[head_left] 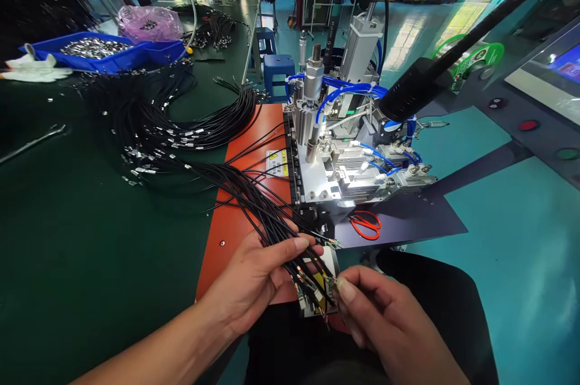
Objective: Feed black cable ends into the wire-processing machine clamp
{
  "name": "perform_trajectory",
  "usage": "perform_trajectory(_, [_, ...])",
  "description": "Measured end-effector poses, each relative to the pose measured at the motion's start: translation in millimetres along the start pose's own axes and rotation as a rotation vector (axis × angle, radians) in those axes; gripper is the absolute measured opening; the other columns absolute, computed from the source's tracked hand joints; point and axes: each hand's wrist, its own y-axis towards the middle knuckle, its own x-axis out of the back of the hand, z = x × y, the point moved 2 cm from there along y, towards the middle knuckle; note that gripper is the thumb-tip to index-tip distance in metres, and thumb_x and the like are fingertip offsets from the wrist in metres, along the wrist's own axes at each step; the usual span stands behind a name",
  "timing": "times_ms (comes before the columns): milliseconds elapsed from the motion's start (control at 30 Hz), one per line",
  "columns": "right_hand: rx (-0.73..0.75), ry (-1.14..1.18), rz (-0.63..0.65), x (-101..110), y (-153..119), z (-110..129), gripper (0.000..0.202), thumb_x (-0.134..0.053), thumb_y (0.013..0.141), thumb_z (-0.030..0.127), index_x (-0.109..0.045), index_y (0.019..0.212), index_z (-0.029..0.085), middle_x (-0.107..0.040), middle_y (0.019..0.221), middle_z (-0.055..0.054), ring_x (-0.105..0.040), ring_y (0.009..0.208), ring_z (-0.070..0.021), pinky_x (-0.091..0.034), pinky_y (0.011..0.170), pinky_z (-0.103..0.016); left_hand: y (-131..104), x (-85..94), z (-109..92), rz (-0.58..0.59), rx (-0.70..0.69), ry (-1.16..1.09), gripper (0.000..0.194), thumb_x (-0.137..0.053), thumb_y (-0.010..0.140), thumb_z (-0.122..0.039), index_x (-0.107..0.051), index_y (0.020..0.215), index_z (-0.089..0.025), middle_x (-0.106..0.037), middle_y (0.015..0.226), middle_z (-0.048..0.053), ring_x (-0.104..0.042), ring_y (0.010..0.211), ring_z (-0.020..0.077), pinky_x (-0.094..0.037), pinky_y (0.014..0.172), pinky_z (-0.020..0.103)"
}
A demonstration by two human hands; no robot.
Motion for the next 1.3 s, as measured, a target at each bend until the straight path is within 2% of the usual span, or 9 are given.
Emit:
perform_trajectory(300, [-0.025, 0.134, 0.013, -3, 3, -2, 0.04, -0.053, 0.097, 0.053, -0.054, 0.075, 0.019, -0.042, 0.056, 0.008, -0.034, 0.052, -0.0077, -0.03, 0.052, -0.021, 0, -2.1, -1, 0.009, -0.015, 0.007, 0.031, -0.086, 0.074, -0.025, -0.067, 0.095, -0.014, -0.075, 0.089, 0.01, -0.072, 0.073, 0.0191, -0.06, 0.066, 0.029])
perform_trajectory(533, [0.005, 0.07, -0.02, -1, 3, -1, 0.038, -0.051, 0.098, 0.051, -0.056, 0.077, 0.02, -0.046, 0.058, 0.006, -0.041, 0.054, -0.0091, -0.036, 0.052, -0.02, 0, -0.2, 0, 0.008, -0.007, 0.018, 0.031, -0.086, 0.074, -0.026, -0.068, 0.095, -0.012, -0.074, 0.091, 0.011, -0.072, 0.074, 0.019, -0.06, 0.066, 0.027])
perform_trajectory(633, [0.287, -0.138, -0.252, 4, -1, -2, 0.016, -0.058, 0.095, 0.04, -0.061, 0.096, 0.024, -0.058, 0.08, 0.0, -0.055, 0.067, -0.0135, -0.05, 0.061, -0.024, 0, -1.1, -1, 0.013, -0.002, 0.007, 0.03, -0.086, 0.073, -0.024, -0.068, 0.095, -0.012, -0.074, 0.089, 0.009, -0.072, 0.072, 0.0189, -0.06, 0.061, 0.026])
perform_trajectory(733, [0.672, -0.415, -0.483, 5, -12, -3, 0.031, -0.075, 0.08, 0.03, -0.059, 0.106, 0.028, -0.055, 0.097, -0.003, -0.06, 0.076, -0.0161, -0.054, 0.064, -0.026, -1, -3.4, -3, 0.017, -0.01, -0.008, 0.028, -0.085, 0.074, -0.022, -0.068, 0.094, -0.012, -0.074, 0.088, 0.008, -0.072, 0.07, 0.0184, -0.06, 0.062, 0.026])
perform_trajectory(867, [0.9, -0.765, -0.346, 1, -22, 1, 0.026, -0.078, 0.077, 0.026, -0.062, 0.098, 0.025, -0.056, 0.085, -0.002, -0.061, 0.068, -0.0148, -0.053, 0.054, -0.023, -5, -9.3, -10, 0.0, -0.007, -0.039, 0.025, -0.084, 0.074, -0.019, -0.068, 0.093, -0.012, -0.074, 0.086, 0.008, -0.072, 0.067, 0.0184, -0.06, 0.059, 0.026])
perform_trajectory(933, [0.929, -0.883, -0.286, 1, -22, 6, 0.018, -0.074, 0.08, 0.019, -0.063, 0.093, 0.024, -0.057, 0.08, -0.001, -0.061, 0.065, -0.0142, -0.054, 0.055, -0.024, -8, -13.3, -13, -0.019, -0.017, -0.058, 0.023, -0.083, 0.074, -0.017, -0.068, 0.092, -0.012, -0.074, 0.084, 0.008, -0.071, 0.065, 0.0175, -0.06, 0.059, 0.026])
perform_trajectory(1033, [0.92, -0.836, -0.333, 4, -17, 16, 0.018, -0.071, 0.081, 0.017, -0.061, 0.095, 0.024, -0.058, 0.088, -0.003, -0.065, 0.075, -0.0158, -0.057, 0.06, -0.024, -11, -19.9, -18, -0.045, -0.039, -0.09, 0.019, -0.08, 0.077, -0.012, -0.068, 0.092, -0.011, -0.074, 0.084, 0.008, -0.071, 0.066, 0.0167, -0.062, 0.064, 0.027])
perform_trajectory(1167, [0.832, -0.661, -0.401, 3, -9, 31, 0.061, -0.076, 0.075, 0.032, -0.049, 0.13, 0.025, -0.053, 0.127, -0.011, -0.063, 0.109, -0.0266, -0.06, 0.082, -0.034, -11, -29.4, -24, -0.088, -0.105, -0.172, 0.015, -0.074, 0.08, -0.005, -0.067, 0.092, -0.011, -0.074, 0.089, 0.009, -0.074, 0.077, 0.019, -0.063, 0.076, 0.031])
perform_trajectory(1300, [0.737, -0.56, -0.338, 15, -11, 42, 0.076, -0.084, 0.068, 0.038, -0.048, 0.135, 0.032, -0.058, 0.119, -0.005, -0.067, 0.096, -0.0235, -0.061, 0.079, -0.032, -9, -36.1, -27, -0.132, -0.101, -0.229, 0.014, -0.073, 0.081, -0.004, -0.067, 0.092, -0.011, -0.073, 0.085, 0.01, -0.074, 0.076, 0.0208, -0.063, 0.079, 0.034])
